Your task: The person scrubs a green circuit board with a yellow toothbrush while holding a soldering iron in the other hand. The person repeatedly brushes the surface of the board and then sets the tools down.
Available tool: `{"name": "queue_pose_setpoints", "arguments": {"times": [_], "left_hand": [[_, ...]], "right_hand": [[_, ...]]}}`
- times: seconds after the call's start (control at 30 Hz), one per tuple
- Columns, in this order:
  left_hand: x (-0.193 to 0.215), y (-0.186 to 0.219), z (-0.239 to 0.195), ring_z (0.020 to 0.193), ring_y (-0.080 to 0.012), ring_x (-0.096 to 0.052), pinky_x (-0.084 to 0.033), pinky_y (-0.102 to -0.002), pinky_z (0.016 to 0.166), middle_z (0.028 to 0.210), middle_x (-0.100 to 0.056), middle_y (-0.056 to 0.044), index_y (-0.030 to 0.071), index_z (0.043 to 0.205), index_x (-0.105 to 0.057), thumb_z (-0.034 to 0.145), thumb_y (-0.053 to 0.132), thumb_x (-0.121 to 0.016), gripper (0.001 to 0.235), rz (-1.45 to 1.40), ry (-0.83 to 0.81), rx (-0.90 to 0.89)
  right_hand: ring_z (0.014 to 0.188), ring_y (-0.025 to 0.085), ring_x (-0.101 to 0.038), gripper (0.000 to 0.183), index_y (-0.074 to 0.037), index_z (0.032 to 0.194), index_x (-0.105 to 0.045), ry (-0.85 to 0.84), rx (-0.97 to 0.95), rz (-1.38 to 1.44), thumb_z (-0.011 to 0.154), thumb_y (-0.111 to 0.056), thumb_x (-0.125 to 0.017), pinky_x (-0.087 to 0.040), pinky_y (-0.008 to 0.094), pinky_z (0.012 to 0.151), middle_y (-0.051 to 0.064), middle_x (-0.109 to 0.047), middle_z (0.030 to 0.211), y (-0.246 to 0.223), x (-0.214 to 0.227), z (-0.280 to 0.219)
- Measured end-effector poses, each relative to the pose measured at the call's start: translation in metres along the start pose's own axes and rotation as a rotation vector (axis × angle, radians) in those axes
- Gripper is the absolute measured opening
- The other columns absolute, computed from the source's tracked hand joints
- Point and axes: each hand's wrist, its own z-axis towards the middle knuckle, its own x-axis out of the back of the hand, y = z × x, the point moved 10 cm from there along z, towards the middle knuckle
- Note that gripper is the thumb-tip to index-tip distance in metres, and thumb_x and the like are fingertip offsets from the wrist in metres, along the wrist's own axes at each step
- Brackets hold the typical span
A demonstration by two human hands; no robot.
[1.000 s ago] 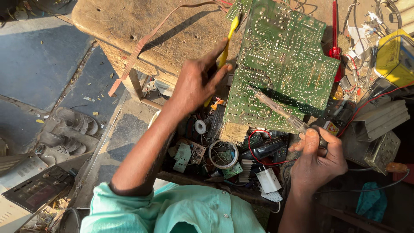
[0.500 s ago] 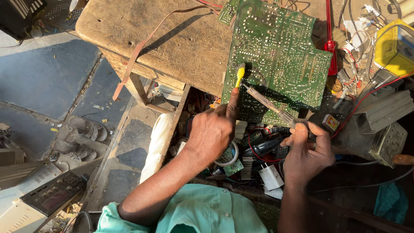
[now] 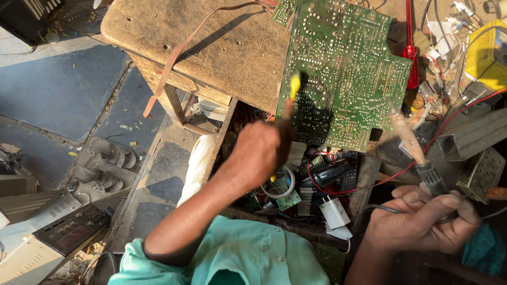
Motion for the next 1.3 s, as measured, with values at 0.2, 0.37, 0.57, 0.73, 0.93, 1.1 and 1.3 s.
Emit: {"name": "queue_pose_setpoints", "arguments": {"times": [0.2, 0.37, 0.57, 0.73, 0.93, 1.1, 1.3], "left_hand": [[-0.006, 0.006, 0.006, 0.069, -0.0419, -0.066, -0.051, -0.050, 0.061, 0.077, -0.066, -0.025, -0.002, 0.116, -0.067, 0.082, -0.003, -0.066, 0.033, 0.028, 0.050, -0.117], [-0.013, 0.009, -0.003, 0.070, -0.0366, -0.070, -0.054, -0.045, 0.063, 0.079, -0.070, -0.020, 0.001, 0.104, -0.069, 0.075, -0.003, -0.071, 0.029, -0.178, -0.084, -0.220], [0.010, -0.045, -0.004, 0.054, -0.0127, -0.052, -0.045, -0.032, 0.052, 0.068, -0.063, -0.009, 0.008, 0.130, -0.070, 0.101, 0.017, -0.076, 0.031, -0.346, -0.043, -0.016], [0.049, -0.111, 0.020, 0.065, -0.0011, -0.035, -0.027, -0.023, 0.056, 0.072, -0.044, 0.010, 0.004, 0.156, -0.051, 0.106, 0.012, -0.070, 0.055, -0.519, 0.403, 0.110], [0.021, -0.121, 0.045, 0.061, -0.0003, -0.036, -0.029, -0.022, 0.052, 0.069, -0.047, 0.012, 0.004, 0.156, -0.048, 0.102, 0.011, -0.071, 0.059, -0.527, 0.363, 0.064], [0.014, -0.119, 0.048, 0.062, -0.0006, -0.035, -0.029, -0.022, 0.053, 0.068, -0.043, 0.011, 0.005, 0.157, -0.047, 0.101, 0.013, -0.074, 0.062, -0.584, 0.306, 0.050], [0.019, -0.117, 0.045, 0.059, -0.0027, -0.035, -0.029, -0.025, 0.051, 0.063, -0.043, 0.008, 0.006, 0.155, -0.051, 0.099, 0.016, -0.078, 0.063, -0.463, 0.315, 0.031]], "right_hand": [[0.053, 0.009, -0.042, 0.015, 0.002, 0.112, -0.052, 0.001, -0.018, -0.051, 0.117, -0.009, -0.060, -0.036, 0.020, 0.043, 0.012, -0.058, 0.087, 0.004, -0.002, 0.001], [0.057, 0.013, -0.053, 0.018, 0.007, 0.114, -0.054, -0.090, -0.067, 0.027, 0.123, -0.006, -0.064, -0.051, 0.028, 0.051, 0.016, -0.062, 0.088, 0.018, -0.015, -0.006], [0.060, 0.013, -0.061, 0.015, 0.006, 0.117, -0.057, -0.192, -0.197, 0.020, 0.117, -0.006, -0.066, -0.055, 0.030, 0.053, 0.019, -0.068, 0.091, 0.048, -0.034, -0.011], [0.063, 0.015, -0.061, 0.015, 0.005, 0.115, -0.057, -0.284, -0.219, 0.060, 0.117, -0.006, -0.067, -0.060, 0.034, 0.058, 0.014, -0.063, 0.083, 0.057, -0.052, -0.017], [0.061, 0.014, -0.061, 0.012, 0.006, 0.116, -0.059, -0.319, -0.219, -0.026, 0.115, -0.005, -0.065, -0.060, 0.033, 0.058, 0.014, -0.066, 0.082, 0.058, -0.059, -0.017], [0.058, 0.013, -0.060, 0.014, 0.006, 0.111, -0.059, -0.320, -0.222, -0.039, 0.116, -0.005, -0.064, -0.059, 0.031, 0.057, 0.012, -0.063, 0.073, 0.060, -0.060, -0.017], [0.059, 0.015, -0.063, 0.013, 0.006, 0.112, -0.058, -0.337, -0.174, -0.048, 0.118, -0.004, -0.063, -0.060, 0.033, 0.056, 0.014, -0.064, 0.074, 0.060, -0.059, -0.016]]}}
